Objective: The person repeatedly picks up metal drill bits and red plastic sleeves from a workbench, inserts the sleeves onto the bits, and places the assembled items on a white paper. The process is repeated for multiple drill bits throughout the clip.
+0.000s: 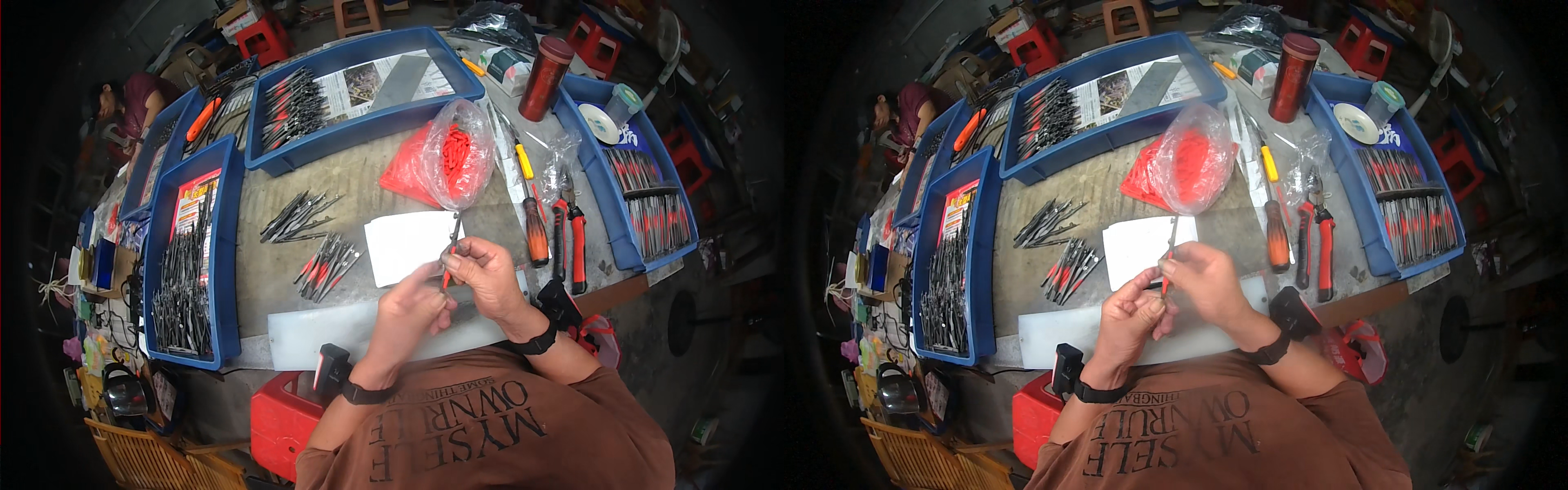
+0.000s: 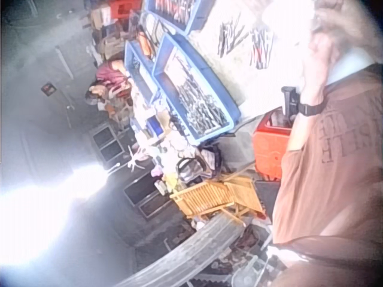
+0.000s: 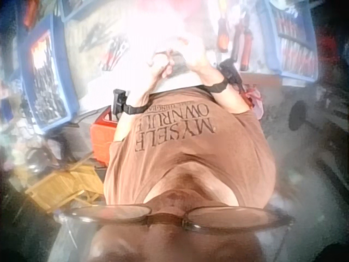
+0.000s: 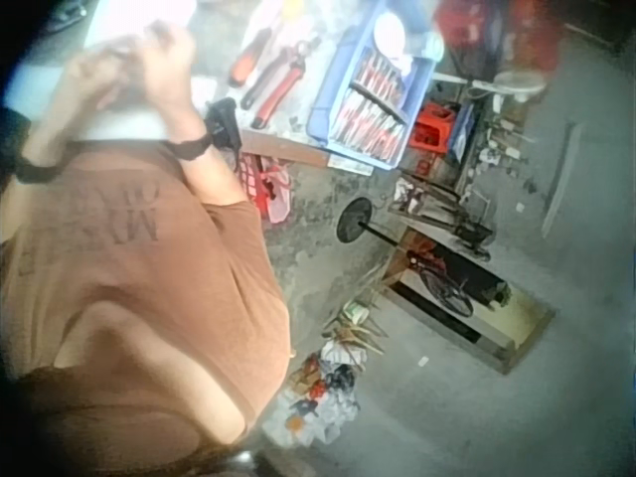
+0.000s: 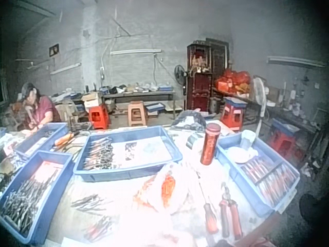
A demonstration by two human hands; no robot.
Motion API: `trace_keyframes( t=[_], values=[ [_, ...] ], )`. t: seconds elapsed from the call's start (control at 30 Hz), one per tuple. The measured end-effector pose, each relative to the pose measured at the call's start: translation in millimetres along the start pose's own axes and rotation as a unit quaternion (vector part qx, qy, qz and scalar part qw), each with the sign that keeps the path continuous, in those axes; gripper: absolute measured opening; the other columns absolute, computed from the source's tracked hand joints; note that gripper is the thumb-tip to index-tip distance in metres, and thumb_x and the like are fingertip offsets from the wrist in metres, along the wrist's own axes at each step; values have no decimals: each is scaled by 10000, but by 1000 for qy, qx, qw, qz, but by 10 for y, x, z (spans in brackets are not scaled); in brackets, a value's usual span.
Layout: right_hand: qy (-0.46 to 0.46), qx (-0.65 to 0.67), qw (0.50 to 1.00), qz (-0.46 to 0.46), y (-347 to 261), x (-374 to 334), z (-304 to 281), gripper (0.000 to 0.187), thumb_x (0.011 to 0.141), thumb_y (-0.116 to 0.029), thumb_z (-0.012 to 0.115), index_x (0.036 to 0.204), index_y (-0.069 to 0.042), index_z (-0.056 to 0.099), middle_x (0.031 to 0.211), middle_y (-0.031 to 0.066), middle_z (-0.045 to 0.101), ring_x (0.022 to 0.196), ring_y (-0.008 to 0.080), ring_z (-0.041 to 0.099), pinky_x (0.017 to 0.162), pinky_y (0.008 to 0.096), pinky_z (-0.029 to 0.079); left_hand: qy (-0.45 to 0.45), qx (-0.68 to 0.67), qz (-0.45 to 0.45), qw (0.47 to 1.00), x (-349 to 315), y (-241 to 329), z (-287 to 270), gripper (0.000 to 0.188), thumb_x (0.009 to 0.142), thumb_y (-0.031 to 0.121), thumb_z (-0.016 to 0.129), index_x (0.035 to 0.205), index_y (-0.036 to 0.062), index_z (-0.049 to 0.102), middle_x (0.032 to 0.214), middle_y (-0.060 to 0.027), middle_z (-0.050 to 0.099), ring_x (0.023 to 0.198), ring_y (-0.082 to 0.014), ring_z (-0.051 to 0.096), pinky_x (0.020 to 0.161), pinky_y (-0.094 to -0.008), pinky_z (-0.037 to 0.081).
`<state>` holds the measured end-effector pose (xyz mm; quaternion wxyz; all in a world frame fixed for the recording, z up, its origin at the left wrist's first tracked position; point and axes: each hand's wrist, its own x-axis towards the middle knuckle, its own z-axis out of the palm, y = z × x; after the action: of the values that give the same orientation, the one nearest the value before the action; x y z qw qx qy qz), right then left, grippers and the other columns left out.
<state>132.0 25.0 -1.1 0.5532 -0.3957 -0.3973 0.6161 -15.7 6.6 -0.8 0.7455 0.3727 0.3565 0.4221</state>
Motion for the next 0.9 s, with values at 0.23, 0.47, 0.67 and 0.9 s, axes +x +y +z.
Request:
trace_keyframes(
  t=[0.23, 0.47, 0.67, 0.9],
  values=[
    [2, -259, 965, -47, -207, -28, -165, 210, 826, -158, 611, 942, 15, 588, 788, 66, 602, 717, 95, 550, 633, 245, 456, 111, 300, 117, 940, 6, -2, -56, 151, 859, 58, 558, 988, -12, 594, 732, -33, 615, 557, -66, 535, 460, -181, 398],
    [166, -726, 663, -81, -520, 195, -1014, 336, 828, -222, 557, 1069, 11, 522, 871, 238, 556, 821, 395, 555, 674, 445, 444, 171, 541, 252, 784, 109, 186, -313, 92, 805, 11, 562, 884, -14, 601, 683, -136, 580, 575, -220, 562, 517, -308, 431],
    [161, -731, 663, -29, -356, 247, -1112, 374, 773, -267, 600, 1038, -12, 532, 724, 210, 590, 694, 414, 573, 620, 481, 446, 134, 595, 324, 723, 371, 108, -340, 122, 745, -28, 525, 835, 17, 594, 746, -167, 531, 687, -343, 550, 594, -406, 437],
    [269, -516, 813, -4, -525, 295, -1130, 366, 764, -214, 584, 1070, -12, 577, 744, 173, 626, 654, 242, 608, 630, 310, 479, 130, 615, 321, 708, 428, -3, -385, 131, 707, -36, 543, 810, 20, 603, 715, -146, 523, 671, -324, 540, 599, -394, 437]
  ],
)
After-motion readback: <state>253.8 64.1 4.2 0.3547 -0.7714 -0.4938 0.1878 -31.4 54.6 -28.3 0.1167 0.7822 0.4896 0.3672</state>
